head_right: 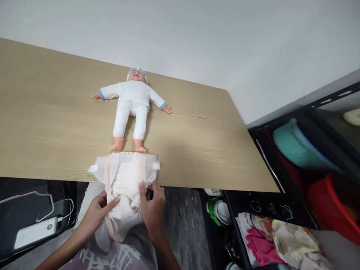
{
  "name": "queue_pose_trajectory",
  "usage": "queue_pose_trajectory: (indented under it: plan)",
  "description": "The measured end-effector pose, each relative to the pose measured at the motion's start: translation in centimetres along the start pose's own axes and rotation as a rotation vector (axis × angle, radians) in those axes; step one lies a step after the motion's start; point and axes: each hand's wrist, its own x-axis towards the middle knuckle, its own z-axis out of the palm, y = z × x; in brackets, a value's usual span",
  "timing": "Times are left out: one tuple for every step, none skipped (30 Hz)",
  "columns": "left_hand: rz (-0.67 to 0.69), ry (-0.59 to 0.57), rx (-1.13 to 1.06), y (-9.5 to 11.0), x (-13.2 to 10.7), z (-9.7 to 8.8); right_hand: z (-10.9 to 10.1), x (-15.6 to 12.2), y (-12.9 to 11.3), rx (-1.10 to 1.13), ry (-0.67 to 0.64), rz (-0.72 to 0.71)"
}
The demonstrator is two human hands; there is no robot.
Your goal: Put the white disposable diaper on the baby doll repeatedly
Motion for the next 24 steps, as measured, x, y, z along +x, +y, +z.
queue_pose_trajectory:
  plan:
    - [-0.026,0.003,-0.016,-0.3,0.2,-0.1,0.0,0.1,0.1,-0.034,0.027,-0.013]
    - [-0.049,0.013,-0.033,-0.5,0.4,-0.2,0.0,0.3,0.1,-0.058,0.041,-0.023]
    - [-0.069,0.027,-0.045,-0.7,0.6,-0.3,0.0,0.5,0.1,-0.072,0.046,-0.034]
    - [-0.083,0.035,-0.043,-0.9,0.7,-0.3,-0.1,0.8,0.1,-0.079,0.051,-0.046]
    - [-0.095,0.038,-0.037,-1.0,0.7,-0.4,-0.1,1.1,0.0,-0.084,0.059,-0.057]
    - [-0.105,0.039,-0.030,-1.0,0.8,-0.5,-0.2,1.5,0.0,-0.090,0.077,-0.066]
    - [-0.113,0.040,-0.025,-0.9,0.8,-0.7,-0.3,1.8,-0.1,-0.099,0.106,-0.071]
    - [-0.120,0.039,-0.023,-0.9,0.8,-0.8,-0.4,2.1,-0.3,-0.109,0.147,-0.076]
    - [-0.127,0.035,-0.026,-0.8,0.7,-0.9,-0.5,2.3,-0.5,-0.115,0.192,-0.085]
    - [-0.134,0.031,-0.032,-0.6,0.7,-1.0,-0.7,2.4,-0.9,-0.117,0.232,-0.105]
    - [-0.138,0.028,-0.041,-0.5,0.7,-1.0,-0.7,2.5,-1.4,-0.115,0.253,-0.140]
    - [-0.140,0.025,-0.048,-0.4,0.7,-1.0,-0.7,2.5,-2.0,-0.108,0.244,-0.192]
    - [-0.140,0.021,-0.051,-0.4,0.7,-1.0,-0.5,2.5,-2.8,-0.099,0.198,-0.258]
    - [-0.134,0.017,-0.049,-0.3,0.7,-0.9,-0.2,2.6,-3.6,-0.090,0.120,-0.329]
    - [-0.121,0.015,-0.041,-0.4,0.7,-0.8,0.2,2.6,-4.3,-0.085,0.019,-0.392]
    - [-0.100,0.012,-0.026,-0.5,0.7,-0.8,0.8,2.7,-5.0,-0.090,-0.095,-0.445]
    - [-0.072,0.005,0.001,-0.5,0.6,-0.9,1.5,2.8,-5.6,-0.104,-0.209,-0.481]
    - [-0.038,-0.007,0.043,-0.6,0.4,-1.1,2.3,2.9,-6.0,-0.131,-0.310,-0.503]
    - [0.001,-0.020,0.101,-0.5,0.2,-1.6,3.0,3.1,-6.2,-0.168,-0.390,-0.513]
    - [0.040,-0.038,0.173,-0.2,-0.2,-2.4,3.6,3.2,-6.2,-0.210,-0.446,-0.515]
    - [0.077,-0.061,0.256,0.3,-0.6,-3.4,4.2,3.2,-6.2,-0.251,-0.481,-0.512]
    - [0.112,-0.092,0.342,1.0,-1.0,-4.7,4.6,3.2,-6.0,-0.284,-0.497,-0.508]
    - [0.143,-0.138,0.429,2.1,-1.4,-6.1,4.9,3.2,-5.8,-0.307,-0.500,-0.503]
    - [0.172,-0.195,0.515,3.4,-1.7,-7.5,5.1,3.2,-5.7,-0.321,-0.497,-0.499]
